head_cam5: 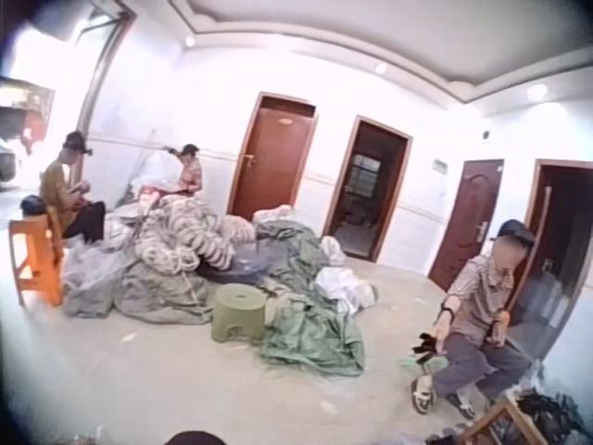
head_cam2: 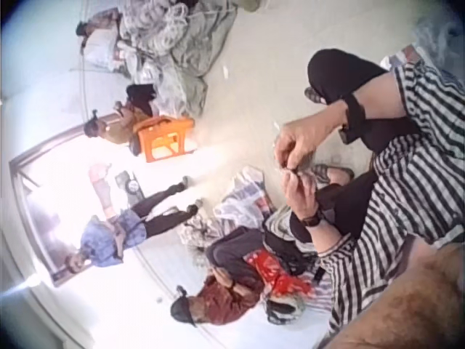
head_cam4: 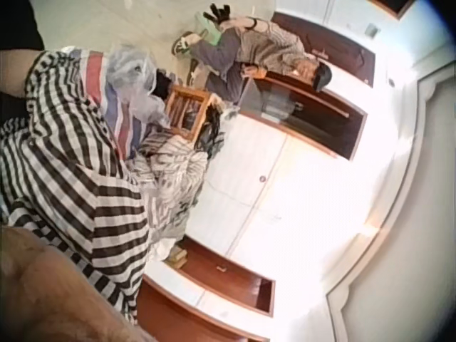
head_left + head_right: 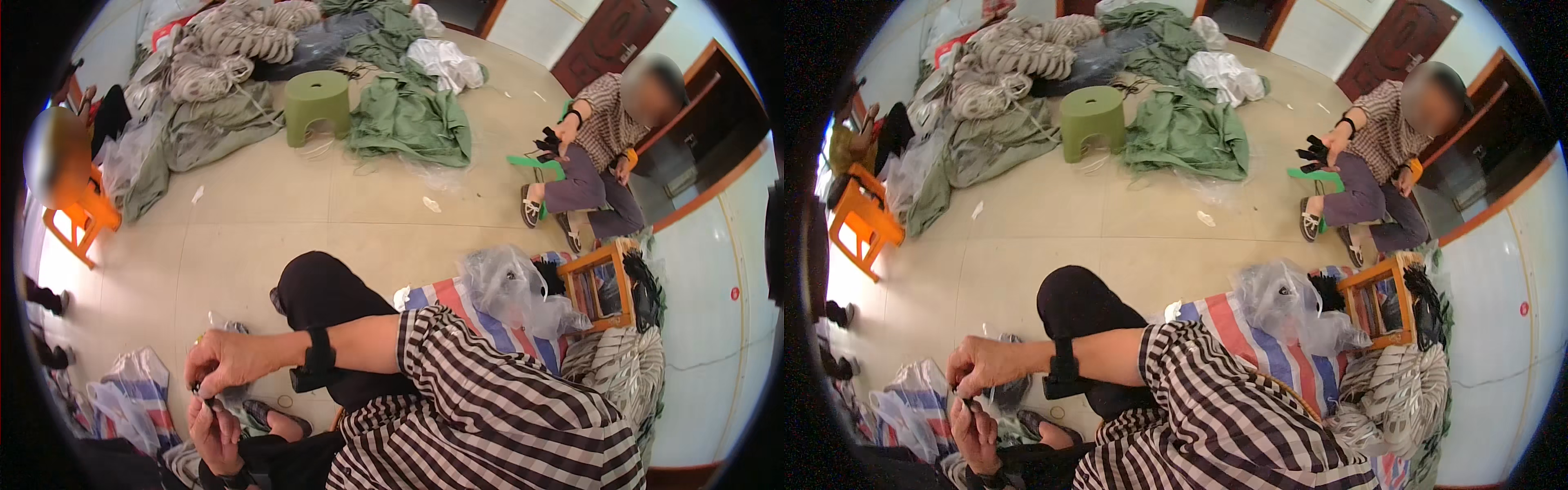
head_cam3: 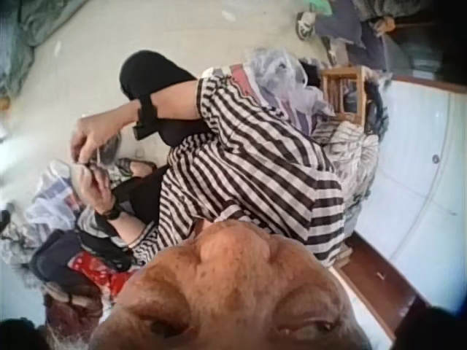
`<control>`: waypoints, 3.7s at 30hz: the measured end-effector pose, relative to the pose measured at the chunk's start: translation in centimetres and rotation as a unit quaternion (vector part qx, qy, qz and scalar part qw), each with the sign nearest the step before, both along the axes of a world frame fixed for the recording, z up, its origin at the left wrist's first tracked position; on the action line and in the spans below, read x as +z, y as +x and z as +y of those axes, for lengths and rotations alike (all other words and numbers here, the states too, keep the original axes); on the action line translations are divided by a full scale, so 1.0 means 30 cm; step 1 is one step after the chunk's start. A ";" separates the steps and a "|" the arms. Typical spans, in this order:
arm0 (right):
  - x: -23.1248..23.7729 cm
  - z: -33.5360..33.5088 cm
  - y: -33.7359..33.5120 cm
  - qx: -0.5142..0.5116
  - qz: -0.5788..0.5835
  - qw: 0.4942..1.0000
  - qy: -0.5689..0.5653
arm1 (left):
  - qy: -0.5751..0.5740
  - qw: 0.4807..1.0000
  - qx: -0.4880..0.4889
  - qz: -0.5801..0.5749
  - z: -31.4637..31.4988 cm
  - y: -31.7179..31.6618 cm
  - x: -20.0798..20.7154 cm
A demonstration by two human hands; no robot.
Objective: Manually assemble and connect black plastic shoe straps and buckles.
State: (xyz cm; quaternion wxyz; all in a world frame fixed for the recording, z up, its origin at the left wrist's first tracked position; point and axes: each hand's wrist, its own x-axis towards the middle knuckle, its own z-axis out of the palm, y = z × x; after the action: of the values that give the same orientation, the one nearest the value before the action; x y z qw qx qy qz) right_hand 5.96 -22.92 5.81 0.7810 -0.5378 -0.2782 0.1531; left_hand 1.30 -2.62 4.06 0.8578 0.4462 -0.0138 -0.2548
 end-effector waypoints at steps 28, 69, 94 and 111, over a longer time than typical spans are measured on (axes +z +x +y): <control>-0.096 -0.093 -0.034 -0.167 -0.177 0.945 -0.218 | 0.102 0.994 -0.022 -0.015 -0.068 0.090 -0.084; -0.224 -0.613 -0.488 -0.323 -0.033 0.891 -0.318 | -0.059 0.991 0.102 -0.059 0.288 -0.234 -0.073; -0.253 -0.610 -0.471 -0.322 -0.047 0.893 -0.311 | -0.029 0.986 0.162 -0.028 0.264 -0.269 -0.046; -0.255 -0.592 -0.467 -0.321 -0.037 0.893 -0.314 | -0.015 0.989 0.136 -0.055 0.251 -0.259 -0.043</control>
State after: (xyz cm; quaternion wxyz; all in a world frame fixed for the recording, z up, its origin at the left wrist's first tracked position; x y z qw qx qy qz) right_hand -8.05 -40.67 -1.85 0.5669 -0.8206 -0.0563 -0.0462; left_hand -6.48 4.90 2.77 0.8890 0.4444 -0.0044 -0.1107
